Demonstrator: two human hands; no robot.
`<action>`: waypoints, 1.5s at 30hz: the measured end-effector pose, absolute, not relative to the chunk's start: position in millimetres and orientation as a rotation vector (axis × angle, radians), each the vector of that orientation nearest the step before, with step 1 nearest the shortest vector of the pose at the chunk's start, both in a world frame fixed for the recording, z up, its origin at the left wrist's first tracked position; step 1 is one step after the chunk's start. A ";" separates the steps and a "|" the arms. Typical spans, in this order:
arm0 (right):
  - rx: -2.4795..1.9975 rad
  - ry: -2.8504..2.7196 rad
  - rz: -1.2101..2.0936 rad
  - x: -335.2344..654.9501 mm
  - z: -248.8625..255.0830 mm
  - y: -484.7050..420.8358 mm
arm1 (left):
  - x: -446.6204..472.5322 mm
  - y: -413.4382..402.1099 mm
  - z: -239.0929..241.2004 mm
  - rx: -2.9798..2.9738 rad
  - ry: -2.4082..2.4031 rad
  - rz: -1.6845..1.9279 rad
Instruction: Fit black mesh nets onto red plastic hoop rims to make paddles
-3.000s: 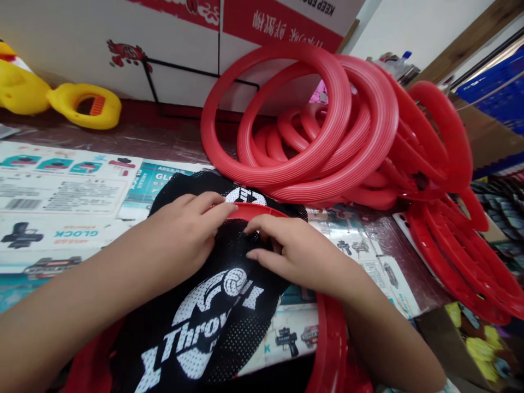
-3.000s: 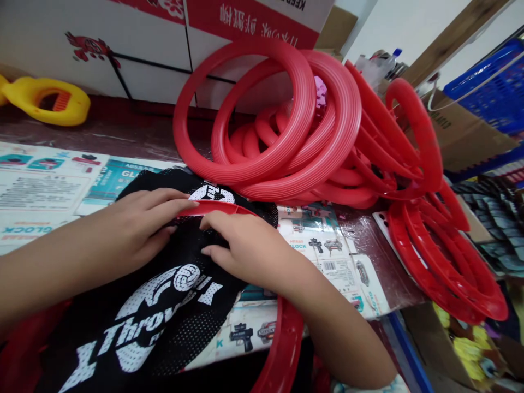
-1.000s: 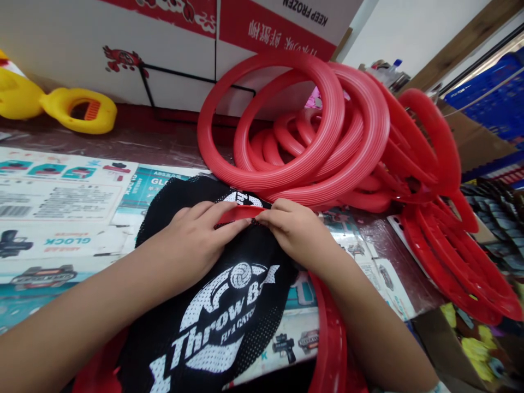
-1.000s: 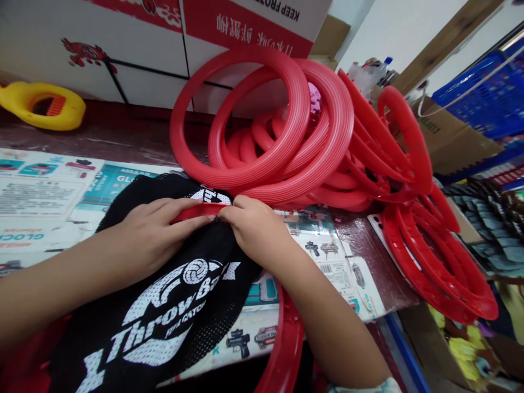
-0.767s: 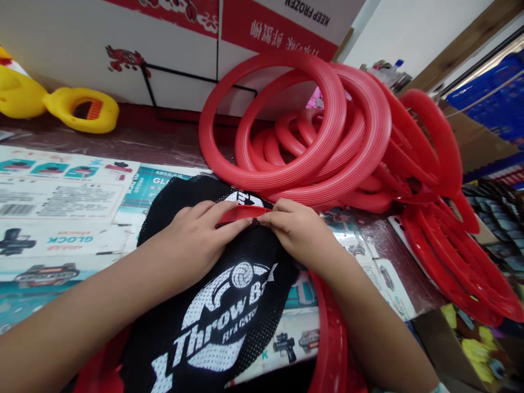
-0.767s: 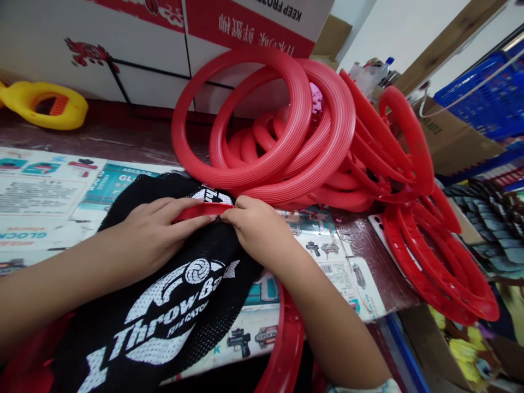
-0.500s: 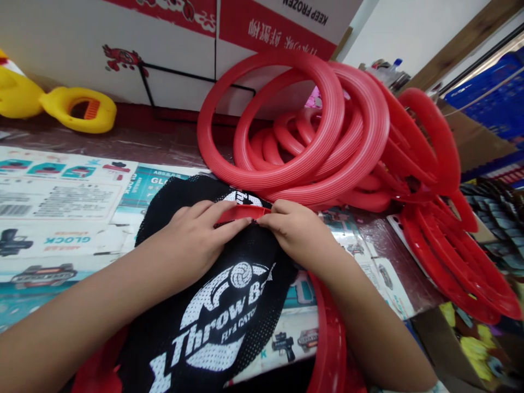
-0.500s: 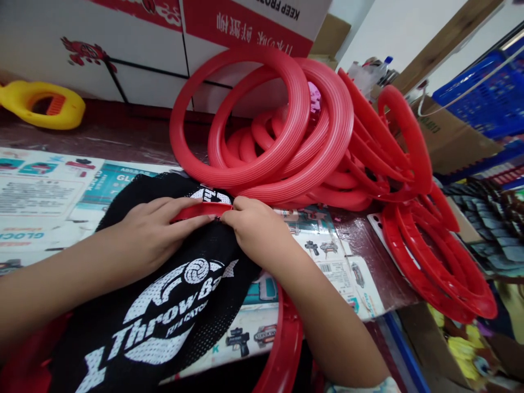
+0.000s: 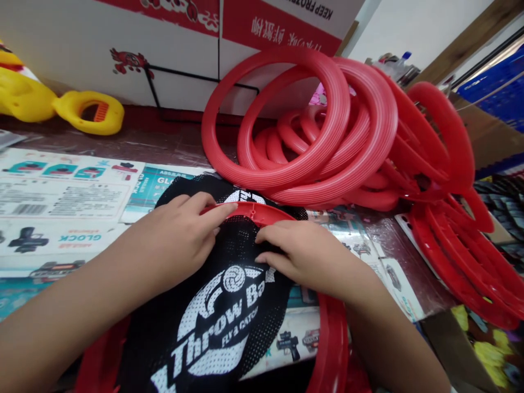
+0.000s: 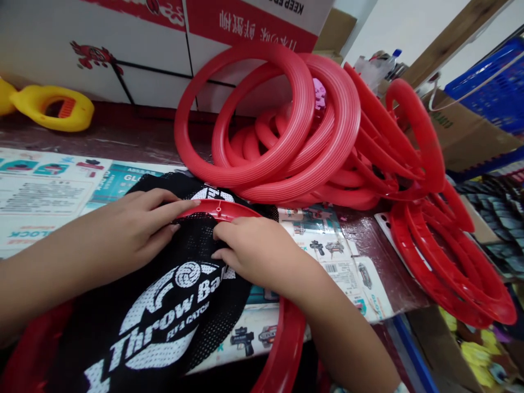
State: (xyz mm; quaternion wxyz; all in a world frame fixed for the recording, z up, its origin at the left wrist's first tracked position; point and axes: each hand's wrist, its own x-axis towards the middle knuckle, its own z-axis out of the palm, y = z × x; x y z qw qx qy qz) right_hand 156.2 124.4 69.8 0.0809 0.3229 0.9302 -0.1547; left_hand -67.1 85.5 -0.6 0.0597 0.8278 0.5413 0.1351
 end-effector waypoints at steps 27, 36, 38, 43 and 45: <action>0.910 3.237 -0.150 161.1 40.8 145.0 | -46.9 85.7 -12.4 2.575 1.379 0.739; 0.884 3.328 -0.091 161.9 32.8 148.9 | -47.1 86.2 -14.8 2.603 1.403 0.716; 0.874 3.388 -0.082 162.2 31.8 148.8 | -46.6 85.8 -14.7 2.599 1.393 0.733; 0.866 3.449 -0.018 161.5 30.5 148.2 | -45.0 85.7 -12.3 2.579 1.392 0.763; 0.887 3.446 0.021 160.6 29.9 148.4 | -44.5 85.7 -11.4 2.569 1.411 0.776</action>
